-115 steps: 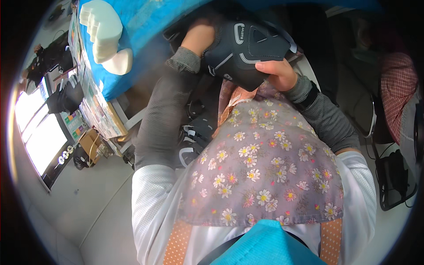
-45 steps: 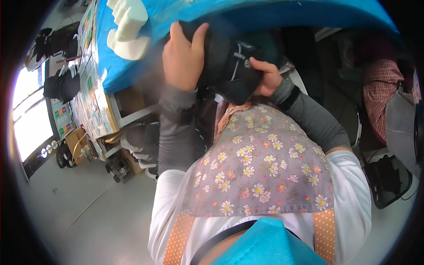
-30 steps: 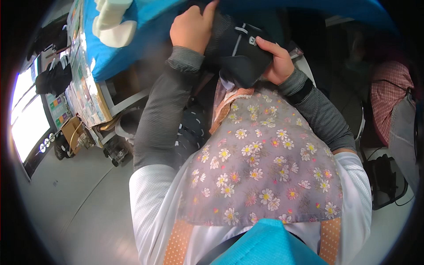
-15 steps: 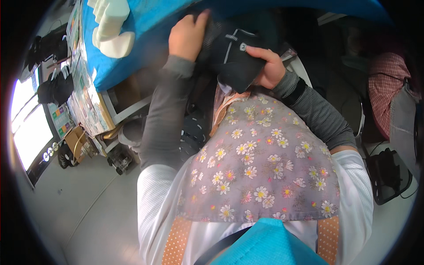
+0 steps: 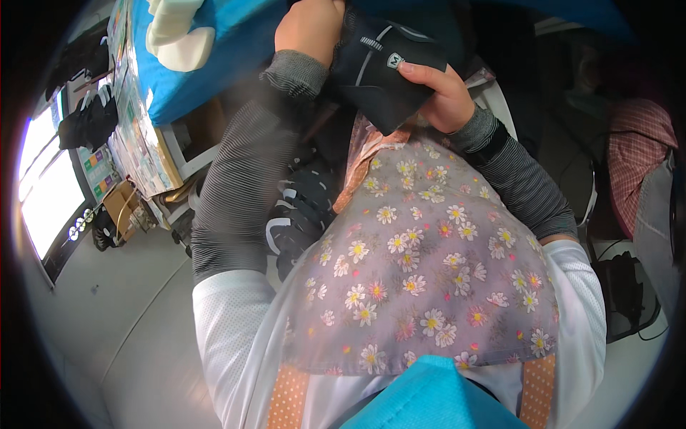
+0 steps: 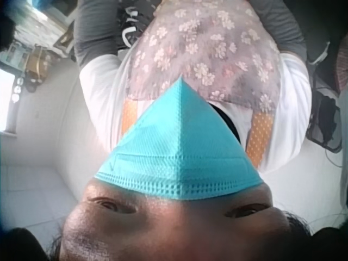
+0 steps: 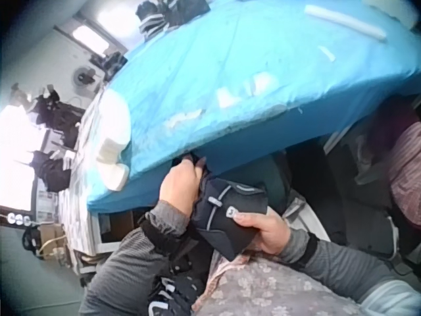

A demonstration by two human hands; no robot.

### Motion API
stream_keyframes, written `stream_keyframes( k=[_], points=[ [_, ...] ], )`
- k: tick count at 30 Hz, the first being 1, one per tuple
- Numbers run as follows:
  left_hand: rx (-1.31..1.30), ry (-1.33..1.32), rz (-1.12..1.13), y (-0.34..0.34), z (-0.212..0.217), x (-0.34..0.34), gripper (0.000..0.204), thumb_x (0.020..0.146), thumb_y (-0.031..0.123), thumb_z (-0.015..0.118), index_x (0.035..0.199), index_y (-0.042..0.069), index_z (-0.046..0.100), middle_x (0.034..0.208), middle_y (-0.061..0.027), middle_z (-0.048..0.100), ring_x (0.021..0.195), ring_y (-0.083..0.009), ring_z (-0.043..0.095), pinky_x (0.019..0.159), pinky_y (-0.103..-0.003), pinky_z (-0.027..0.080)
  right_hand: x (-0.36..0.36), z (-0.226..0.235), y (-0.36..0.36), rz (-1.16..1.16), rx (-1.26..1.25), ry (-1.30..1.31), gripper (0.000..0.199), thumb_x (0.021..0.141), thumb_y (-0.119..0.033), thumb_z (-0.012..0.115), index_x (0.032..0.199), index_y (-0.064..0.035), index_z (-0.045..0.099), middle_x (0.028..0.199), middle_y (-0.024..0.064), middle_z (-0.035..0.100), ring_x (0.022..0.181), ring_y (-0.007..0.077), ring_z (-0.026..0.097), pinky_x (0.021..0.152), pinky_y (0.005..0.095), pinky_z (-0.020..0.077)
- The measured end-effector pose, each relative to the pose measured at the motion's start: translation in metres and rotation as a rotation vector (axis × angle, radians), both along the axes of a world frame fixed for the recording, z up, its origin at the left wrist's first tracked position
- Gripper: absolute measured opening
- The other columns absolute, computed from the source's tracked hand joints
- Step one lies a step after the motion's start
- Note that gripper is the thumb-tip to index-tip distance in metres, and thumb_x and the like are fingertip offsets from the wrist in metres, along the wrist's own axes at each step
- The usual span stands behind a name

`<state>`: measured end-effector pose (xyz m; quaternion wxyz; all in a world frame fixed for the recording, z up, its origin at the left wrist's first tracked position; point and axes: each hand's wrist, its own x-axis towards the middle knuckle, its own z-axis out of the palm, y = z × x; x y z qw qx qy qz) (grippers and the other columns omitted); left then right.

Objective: The person is inserting foam padding into the upper part of a shoe as part of the shoe manufacturing process.

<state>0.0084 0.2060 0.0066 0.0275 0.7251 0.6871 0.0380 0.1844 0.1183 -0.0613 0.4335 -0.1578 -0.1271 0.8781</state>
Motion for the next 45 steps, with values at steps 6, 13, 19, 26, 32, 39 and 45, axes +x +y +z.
stream_keyframes(
  k=[6,13,19,26,32,39,45],
  points=[
    [0.106,0.284,-0.41,0.002,-0.02,-0.019,0.025,0.092,0.017,0.05,0.107,-0.001,0.058,0.079,-0.0262,0.058,0.068,-0.0395,0.06,0.058,-0.048,0.047,0.003,-0.003,-0.004,0.069,0.049,-0.045,0.028,0.091,-0.015,0.054,0.113,0.0013,0.057,0.105,0.0101,0.064,0.096,0.0195,0.062,0.086,0.0332,0.0506],
    [0.221,0.313,-0.488,-0.016,0.02,-0.014,0.026,0.087,0.009,0.052,0.112,0.002,0.056,0.08,-0.0189,0.051,0.067,-0.0354,0.058,0.055,-0.045,0.046,0.01,0.003,-0.005,0.104,-0.157,0.221,0.023,0.086,-0.01,0.058,0.106,0.0006,0.062,0.099,0.0093,0.066,0.091,0.0213,0.064,0.085,0.0352,0.0515],
    [0.089,0.118,-0.212,-0.006,-0.006,-0.018,0.02,0.093,0.018,0.049,0.101,0.001,0.057,0.077,-0.0239,0.055,0.069,-0.0407,0.057,0.057,-0.047,0.045,0.012,-0.01,0.003,0.089,-0.16,0.187,0.022,0.086,-0.01,0.059,0.105,0.0017,0.062,0.098,0.0096,0.066,0.09,0.0199,0.065,0.084,0.0337,0.0528],
    [-0.023,-0.203,-0.165,0.02,-0.042,-0.028,0.027,0.095,0.023,0.048,0.098,-0.002,0.056,0.078,-0.0298,0.055,0.077,-0.0461,0.054,0.065,-0.05,0.043,0.013,-0.004,0.006,0.055,-0.109,0.068,0.026,0.086,-0.013,0.061,0.109,0.0001,0.06,0.103,0.0071,0.065,0.094,0.0166,0.063,0.084,0.0301,0.0508],
    [0.093,0.094,-0.503,0.021,-0.077,-0.058,0.022,0.093,0.016,0.05,0.106,0.002,0.058,0.087,-0.0238,0.057,0.075,-0.0446,0.056,0.067,-0.048,0.045,0.012,0.002,0.006,0.103,-0.064,0.03,0.033,0.089,-0.014,0.056,0.117,0.0025,0.054,0.108,0.0112,0.063,0.097,0.0211,0.062,0.087,0.033,0.0505],
    [-0.048,-0.232,-0.008,0.016,-0.043,-0.039,0.046,0.091,0.043,0.053,0.098,-0.002,0.063,0.081,-0.0292,0.06,0.08,-0.0472,0.056,0.07,-0.046,0.045,0.011,-0.013,0.002,0.121,-0.18,0.085,0.024,0.086,-0.011,0.059,0.106,0.0025,0.061,0.099,0.0092,0.065,0.09,0.0195,0.064,0.081,0.0334,0.053],
    [0.084,0.225,-0.434,0.0,-0.016,-0.022,0.021,0.09,0.011,0.05,0.107,0.001,0.059,0.077,-0.023,0.053,0.068,-0.0394,0.057,0.057,-0.046,0.044,0.016,-0.011,0.005,0.108,-0.244,0.241,0.02,0.084,-0.006,0.059,0.101,0.0043,0.063,0.096,0.0126,0.066,0.086,0.0217,0.066,0.081,0.0344,0.0538]
  ],
)
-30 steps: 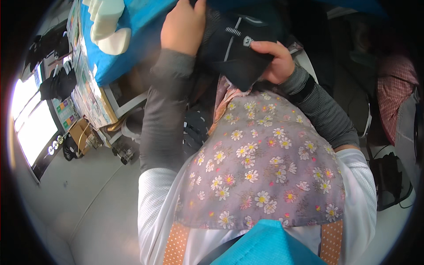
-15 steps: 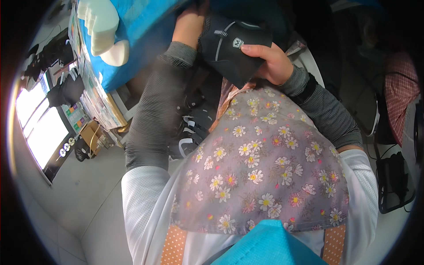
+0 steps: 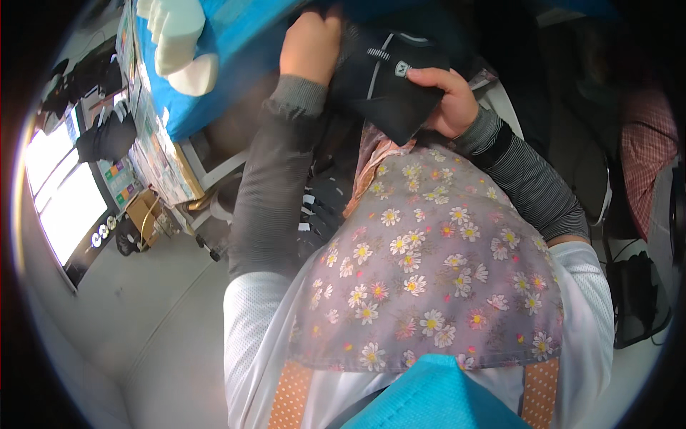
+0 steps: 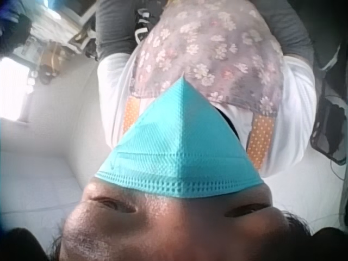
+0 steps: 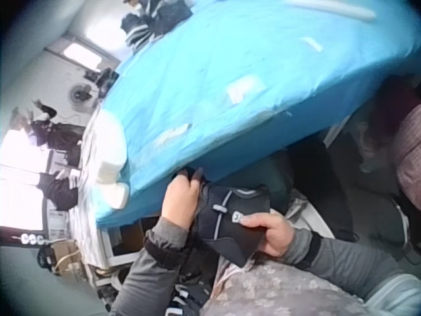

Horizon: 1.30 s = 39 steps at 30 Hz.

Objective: The person is inserting foam padding into the upper part of a shoe as part of the shoe manufacturing process.

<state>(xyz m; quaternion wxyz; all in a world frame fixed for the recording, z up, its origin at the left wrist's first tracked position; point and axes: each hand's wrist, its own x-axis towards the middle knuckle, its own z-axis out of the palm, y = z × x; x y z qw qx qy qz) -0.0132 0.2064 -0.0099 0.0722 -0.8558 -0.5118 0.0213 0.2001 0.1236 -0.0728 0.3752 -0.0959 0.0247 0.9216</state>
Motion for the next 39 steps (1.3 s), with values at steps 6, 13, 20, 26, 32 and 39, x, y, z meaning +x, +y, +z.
stream_keyframes(
  k=[6,13,20,26,32,39],
  points=[
    [-0.114,-0.101,-0.006,0.013,-0.026,-0.012,0.024,0.094,0.018,0.048,0.108,0.002,0.059,0.085,-0.0282,0.057,0.079,-0.0442,0.055,0.065,-0.05,0.042,-0.005,-0.007,0.0,-0.04,0.051,-0.098,0.024,0.085,-0.009,0.06,0.106,0.0021,0.061,0.101,0.0106,0.066,0.091,0.0194,0.064,0.083,0.0323,0.0526],
    [-0.092,-0.18,0.034,0.02,-0.047,-0.022,0.027,0.093,0.017,0.048,0.116,0.006,0.056,0.093,-0.0282,0.057,0.084,-0.0433,0.056,0.072,-0.048,0.045,-0.002,0.004,0.002,-0.001,0.177,-0.182,0.03,0.088,-0.014,0.055,0.114,0.0018,0.057,0.104,0.0116,0.064,0.094,0.021,0.064,0.083,0.0343,0.0527],
    [-0.107,-0.205,0.166,0.02,-0.04,-0.026,0.03,0.093,0.026,0.052,0.105,-0.001,0.059,0.083,-0.0304,0.057,0.08,-0.0453,0.056,0.067,-0.05,0.044,-0.009,-0.011,-0.001,0.005,0.148,-0.183,0.03,0.085,-0.015,0.062,0.111,0.0005,0.059,0.101,0.0088,0.065,0.093,0.017,0.064,0.082,0.0297,0.0529],
    [-0.178,-0.329,0.462,0.028,-0.012,-0.016,0.042,0.091,0.038,0.053,0.1,-0.001,0.063,0.082,-0.0284,0.06,0.08,-0.0447,0.057,0.071,-0.046,0.046,-0.012,0.0,-0.002,-0.084,0.098,-0.112,0.027,0.084,-0.012,0.063,0.107,0.001,0.06,0.101,0.0099,0.065,0.093,0.0179,0.064,0.084,0.0314,0.0534],
    [-0.151,-0.361,0.362,0.024,-0.028,-0.012,0.036,0.093,0.031,0.052,0.096,-0.004,0.059,0.081,-0.0321,0.057,0.08,-0.0482,0.055,0.066,-0.051,0.042,-0.01,-0.011,0.003,-0.045,0.133,-0.149,0.032,0.084,-0.013,0.063,0.113,0.0008,0.057,0.104,0.0102,0.064,0.093,0.018,0.064,0.085,0.0307,0.0528],
    [0.062,-0.097,-0.213,0.047,-0.052,-0.047,0.032,0.092,0.029,0.054,0.116,0.008,0.06,0.095,-0.025,0.06,0.092,-0.0378,0.058,0.077,-0.041,0.047,-0.002,0.009,0.006,-0.041,0.214,-0.179,0.028,0.088,-0.012,0.056,0.111,0.0033,0.057,0.104,0.0098,0.063,0.095,0.0171,0.062,0.087,0.0306,0.0492]
  ],
)
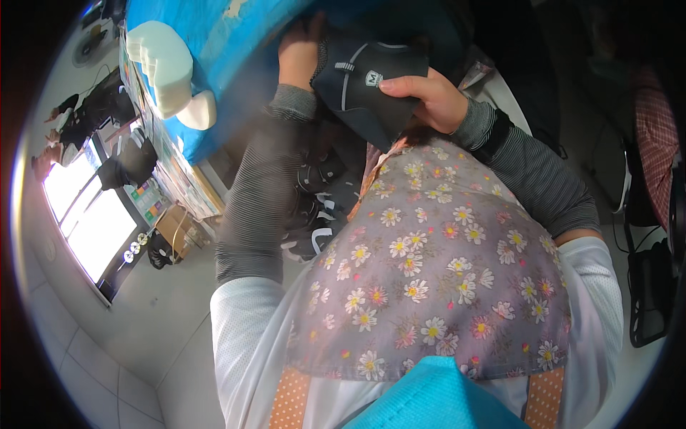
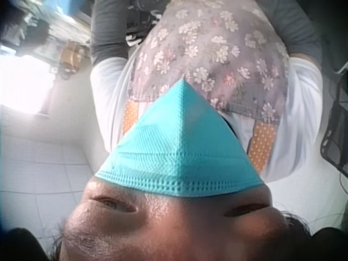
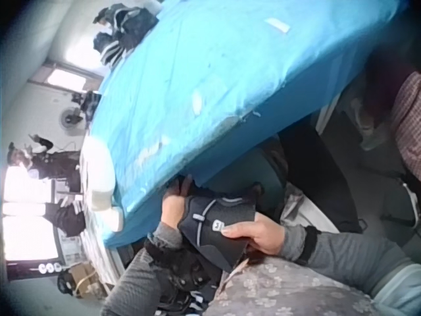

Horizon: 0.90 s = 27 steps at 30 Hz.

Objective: The person is inserting foam padding into the upper part of a shoe as part of the shoe manufacturing process.

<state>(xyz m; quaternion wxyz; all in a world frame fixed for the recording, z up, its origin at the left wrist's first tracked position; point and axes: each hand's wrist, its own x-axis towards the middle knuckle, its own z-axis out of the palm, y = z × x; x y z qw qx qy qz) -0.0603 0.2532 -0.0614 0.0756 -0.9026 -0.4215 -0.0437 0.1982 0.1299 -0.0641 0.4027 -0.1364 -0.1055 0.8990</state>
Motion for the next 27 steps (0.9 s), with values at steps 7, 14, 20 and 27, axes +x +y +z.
stream_keyframes(
  k=[7,14,20,27],
  points=[
    [-0.332,-0.411,0.436,-0.011,0.001,0.018,0.032,0.091,0.033,0.056,0.106,0.005,0.063,0.091,-0.0221,0.06,0.088,-0.037,0.058,0.076,-0.039,0.044,-0.001,-0.008,-0.005,0.042,-0.029,-0.022,0.03,0.087,-0.013,0.056,0.112,0.0028,0.056,0.104,0.0103,0.063,0.095,0.0191,0.062,0.085,0.0325,0.0501],
    [-0.328,-0.4,0.708,-0.021,0.044,0.046,0.047,0.089,0.041,0.057,0.091,-0.005,0.063,0.08,-0.0282,0.06,0.079,-0.0402,0.059,0.071,-0.042,0.045,-0.005,-0.014,-0.005,-0.025,-0.072,0.004,0.027,0.086,-0.011,0.055,0.109,0.0032,0.058,0.101,0.0118,0.065,0.09,0.0211,0.064,0.08,0.0343,0.0537],
    [-0.254,-0.379,0.581,-0.028,0.035,0.055,0.035,0.092,0.03,0.054,0.093,-0.004,0.06,0.079,-0.032,0.057,0.079,-0.0492,0.054,0.065,-0.052,0.041,-0.002,-0.019,-0.001,-0.019,-0.099,0.048,0.027,0.085,-0.012,0.061,0.108,0.0017,0.06,0.099,0.0105,0.065,0.091,0.019,0.065,0.084,0.032,0.0531],
    [-0.168,-0.29,0.336,-0.029,0.004,0.026,0.028,0.093,0.026,0.052,0.101,0.001,0.06,0.085,-0.0279,0.058,0.082,-0.0457,0.053,0.068,-0.047,0.042,0.006,-0.016,0.0,0.061,-0.031,0.03,0.027,0.085,-0.014,0.061,0.107,0.0023,0.06,0.1,0.0107,0.066,0.091,0.0183,0.065,0.083,0.0309,0.0526]
  ],
)
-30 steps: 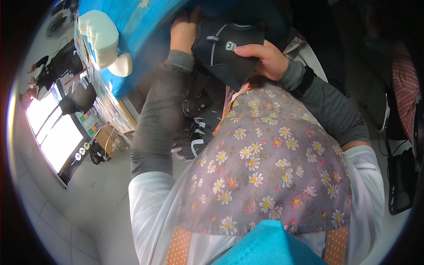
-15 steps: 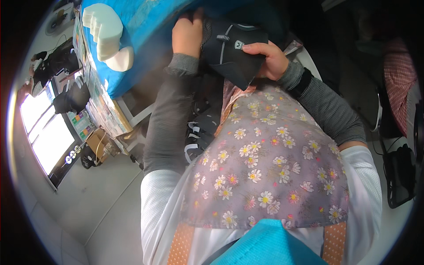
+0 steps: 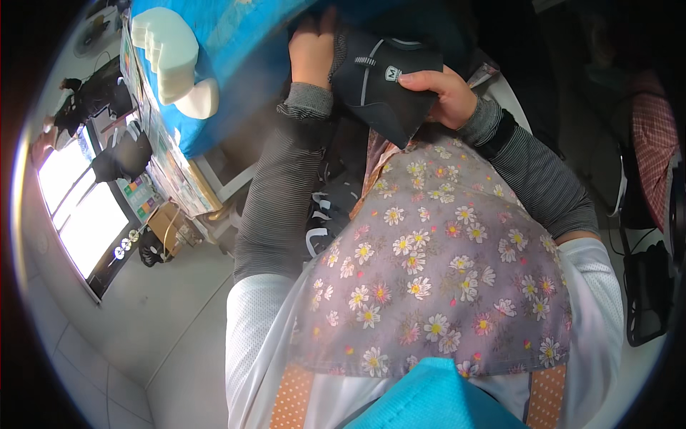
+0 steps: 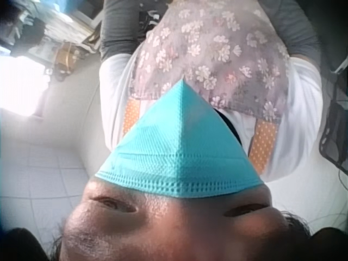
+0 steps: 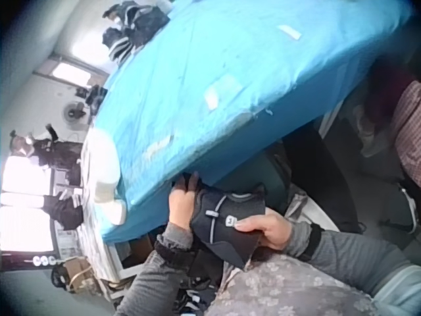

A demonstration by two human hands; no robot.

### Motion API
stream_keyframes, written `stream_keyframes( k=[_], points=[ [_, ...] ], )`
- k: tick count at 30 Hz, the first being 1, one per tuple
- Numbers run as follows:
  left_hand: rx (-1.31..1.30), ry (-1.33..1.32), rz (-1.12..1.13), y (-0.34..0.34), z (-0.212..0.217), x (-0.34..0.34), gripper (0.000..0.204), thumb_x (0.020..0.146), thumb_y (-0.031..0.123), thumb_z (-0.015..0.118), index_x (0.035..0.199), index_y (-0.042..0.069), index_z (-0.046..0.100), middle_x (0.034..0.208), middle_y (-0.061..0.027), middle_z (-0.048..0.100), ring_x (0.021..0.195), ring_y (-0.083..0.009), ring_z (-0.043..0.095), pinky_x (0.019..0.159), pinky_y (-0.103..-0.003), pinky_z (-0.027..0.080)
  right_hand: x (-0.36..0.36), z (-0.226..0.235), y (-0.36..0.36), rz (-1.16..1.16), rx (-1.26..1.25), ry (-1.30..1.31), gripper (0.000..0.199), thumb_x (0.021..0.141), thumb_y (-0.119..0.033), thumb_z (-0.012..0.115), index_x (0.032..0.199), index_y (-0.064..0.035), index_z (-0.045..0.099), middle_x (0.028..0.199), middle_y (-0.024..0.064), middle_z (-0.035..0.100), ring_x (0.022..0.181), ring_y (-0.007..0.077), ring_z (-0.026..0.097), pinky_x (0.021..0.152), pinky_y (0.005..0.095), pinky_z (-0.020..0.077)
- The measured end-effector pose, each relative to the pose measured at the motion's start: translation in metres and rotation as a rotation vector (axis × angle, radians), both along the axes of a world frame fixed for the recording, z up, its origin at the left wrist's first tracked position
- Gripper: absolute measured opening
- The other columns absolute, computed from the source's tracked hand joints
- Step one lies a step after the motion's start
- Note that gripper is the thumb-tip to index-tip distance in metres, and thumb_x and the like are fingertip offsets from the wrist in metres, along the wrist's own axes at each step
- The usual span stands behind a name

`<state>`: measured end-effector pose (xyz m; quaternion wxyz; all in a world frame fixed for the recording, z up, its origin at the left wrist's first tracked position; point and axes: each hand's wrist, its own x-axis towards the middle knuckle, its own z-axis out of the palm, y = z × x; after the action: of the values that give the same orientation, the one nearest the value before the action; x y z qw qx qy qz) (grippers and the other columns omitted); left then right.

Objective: The person is inserting foam padding into the upper part of a shoe as part of the shoe manufacturing process.

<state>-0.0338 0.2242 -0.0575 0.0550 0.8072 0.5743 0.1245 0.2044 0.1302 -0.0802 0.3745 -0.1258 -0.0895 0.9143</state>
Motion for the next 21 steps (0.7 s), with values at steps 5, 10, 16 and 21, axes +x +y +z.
stream_keyframes(
  k=[5,10,16,21],
  points=[
    [-0.011,-0.106,0.123,0.001,0.007,0.01,0.029,0.092,0.025,0.053,0.105,0.001,0.061,0.085,-0.0268,0.06,0.084,-0.0453,0.054,0.07,-0.046,0.042,-0.011,-0.011,-0.008,0.007,-0.124,0.169,0.031,0.088,-0.021,0.059,0.111,0.0002,0.059,0.106,0.0108,0.065,0.098,0.0209,0.063,0.091,0.0352,0.0484],
    [-0.024,-0.461,0.265,-0.004,0.029,0.027,0.031,0.092,0.023,0.052,0.098,-0.007,0.061,0.091,-0.03,0.062,0.087,-0.0481,0.055,0.072,-0.044,0.043,-0.018,-0.01,-0.023,-0.056,-0.2,0.387,0.046,0.09,-0.036,0.058,0.123,-0.0041,0.053,0.122,0.0115,0.058,0.116,0.0257,0.052,0.103,0.0425,0.0386],
    [0.182,-0.477,0.456,-0.017,0.028,0.026,0.036,0.093,0.025,0.05,0.089,-0.008,0.062,0.079,-0.0283,0.062,0.078,-0.045,0.059,0.068,-0.045,0.045,-0.018,0.009,-0.027,0.073,0.355,-0.491,0.04,0.085,-0.012,0.064,0.121,0.0007,0.054,0.116,0.0083,0.06,0.105,0.0172,0.057,0.093,0.0297,0.0446],
    [0.37,-0.496,0.188,-0.027,0.016,-0.007,0.034,0.091,0.026,0.056,0.093,-0.008,0.061,0.079,-0.0192,0.063,0.076,-0.035,0.06,0.07,-0.038,0.047,-0.015,0.009,-0.018,-0.067,0.318,-0.426,0.03,0.084,-0.006,0.061,0.113,0.0021,0.058,0.106,0.0091,0.064,0.096,0.0183,0.061,0.088,0.0301,0.0469]
  ],
)
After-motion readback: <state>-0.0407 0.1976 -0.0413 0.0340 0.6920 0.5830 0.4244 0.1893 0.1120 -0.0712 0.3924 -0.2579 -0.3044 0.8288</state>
